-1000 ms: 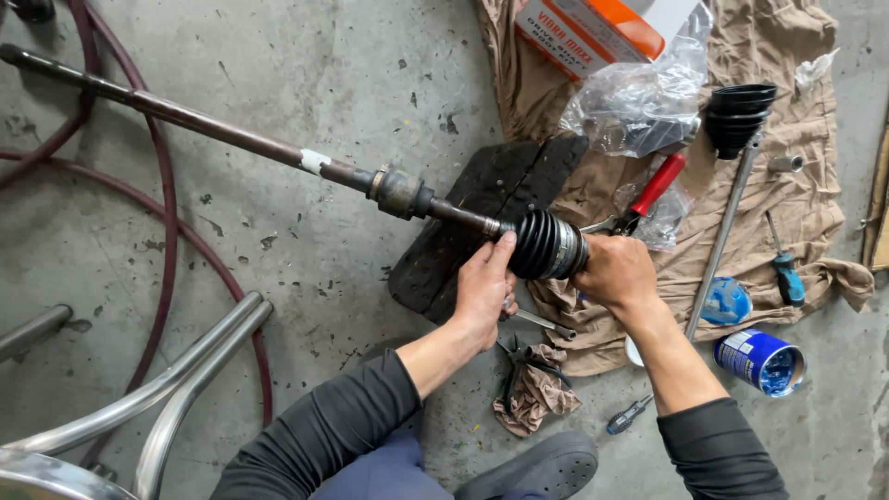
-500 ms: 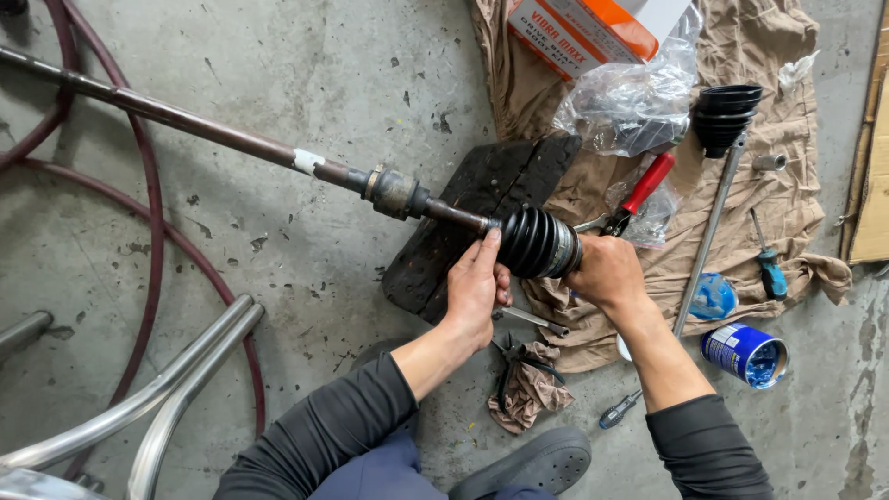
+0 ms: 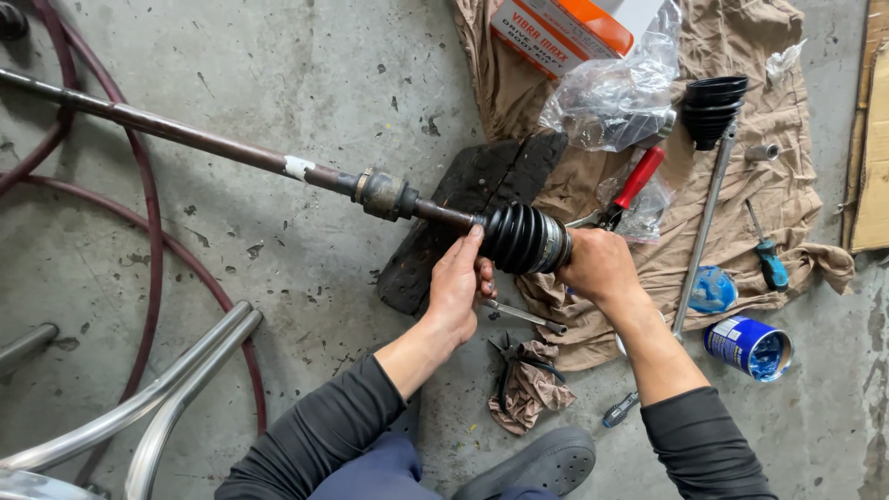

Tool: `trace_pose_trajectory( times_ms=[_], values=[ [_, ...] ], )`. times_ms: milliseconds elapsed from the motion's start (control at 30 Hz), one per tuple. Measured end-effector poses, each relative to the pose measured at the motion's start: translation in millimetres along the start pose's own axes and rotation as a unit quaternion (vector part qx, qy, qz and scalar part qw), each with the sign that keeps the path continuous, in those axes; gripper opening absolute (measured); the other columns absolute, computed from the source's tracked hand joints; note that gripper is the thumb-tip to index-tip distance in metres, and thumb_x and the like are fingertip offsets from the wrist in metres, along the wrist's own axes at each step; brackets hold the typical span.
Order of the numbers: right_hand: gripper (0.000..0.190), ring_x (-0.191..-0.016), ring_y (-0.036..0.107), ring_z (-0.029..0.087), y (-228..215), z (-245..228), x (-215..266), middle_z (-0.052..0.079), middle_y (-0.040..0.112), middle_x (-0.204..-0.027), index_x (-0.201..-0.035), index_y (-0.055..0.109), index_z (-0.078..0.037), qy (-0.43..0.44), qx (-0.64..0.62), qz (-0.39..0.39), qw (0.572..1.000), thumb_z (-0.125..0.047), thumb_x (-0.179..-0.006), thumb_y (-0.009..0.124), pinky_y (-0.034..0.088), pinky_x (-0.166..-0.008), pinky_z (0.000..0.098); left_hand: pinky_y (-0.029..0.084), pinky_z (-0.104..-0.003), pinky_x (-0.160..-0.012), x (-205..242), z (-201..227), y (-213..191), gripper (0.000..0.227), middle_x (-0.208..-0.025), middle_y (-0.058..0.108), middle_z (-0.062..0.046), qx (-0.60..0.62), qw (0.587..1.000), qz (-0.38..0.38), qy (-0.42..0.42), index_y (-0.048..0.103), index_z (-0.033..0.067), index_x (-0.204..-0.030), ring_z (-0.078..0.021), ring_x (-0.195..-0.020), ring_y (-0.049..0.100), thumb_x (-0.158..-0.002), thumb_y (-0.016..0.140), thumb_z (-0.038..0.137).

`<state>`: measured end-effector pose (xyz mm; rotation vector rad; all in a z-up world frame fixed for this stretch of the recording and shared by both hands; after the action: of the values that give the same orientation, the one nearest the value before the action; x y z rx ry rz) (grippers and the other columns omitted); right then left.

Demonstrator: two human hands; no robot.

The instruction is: The person works on a car axle shaft laid on a cloth on the workshop floor, fitting a new rubber CV boot over the CV joint. They wipe the joint, position the boot, fit and tighten metal hose clamps around the boot ends using pliers and a screwdriver, with a can of blue grease nearby.

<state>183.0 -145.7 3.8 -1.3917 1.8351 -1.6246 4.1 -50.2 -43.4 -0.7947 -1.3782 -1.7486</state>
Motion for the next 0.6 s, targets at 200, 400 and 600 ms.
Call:
trace_pose_trajectory(
  times_ms=[200, 400, 600],
  values=[
    [0.016, -0.071, 0.07, 0.037, -9.8, -7.4, 2.3, 0.016, 0.072, -0.075, -0.086, 0.075, -0.014, 0.026, 0.049, 0.023, 0.998, -0.024, -0.074, 0.073, 0.056, -0.067, 0.047, 0.045, -0.025, -0.053, 11.8, 22.8, -11.7, 0.04, -0.066, 0.058, 0.0, -0.026, 1.0, 0.016, 0.004, 0.069, 0.015, -0.095, -0.0091, -0.052, 0.051, -0.097, 0.051, 0.05],
    [0.01, -0.067, 0.07, 0.033, -21.5, -7.5, -10.4, 0.011, 0.071, -0.071, -0.078, 0.072, -0.015, 0.019, 0.09, 0.019, 0.996, -0.024, -0.078, 0.071, 0.054, -0.063, 0.0446, 0.05, -0.027, -0.059, 1.9, 19.9, -14.2, 0.051, -0.074, 0.063, -0.002, -0.021, 0.999, -0.026, 0.019, 0.06, 0.0073, -0.084, -0.0096, -0.055, 0.055, -0.103, 0.047, 0.053],
    [0.016, -0.073, 0.07, 0.036, -16.4, 0.7, -22.0, 0.014, 0.071, -0.076, -0.092, 0.073, -0.016, -0.03, 0.02, 0.054, 0.998, -0.019, -0.076, 0.07, 0.054, -0.066, 0.0474, 0.051, -0.026, -0.057, 8.8, 45.8, 0.6, 0.038, -0.079, 0.067, -0.005, -0.094, 0.993, -0.025, 0.065, 0.059, 0.0067, -0.114, -0.0094, -0.058, 0.059, -0.104, 0.047, 0.041]
  ],
)
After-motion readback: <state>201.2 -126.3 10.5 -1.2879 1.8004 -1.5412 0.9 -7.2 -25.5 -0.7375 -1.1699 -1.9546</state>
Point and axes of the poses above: each hand's wrist, its own x-axis away from the middle knuckle, its own y-axis out of the palm, z = x × y, the point moved 5 cm from there along -x, towards the middle knuckle
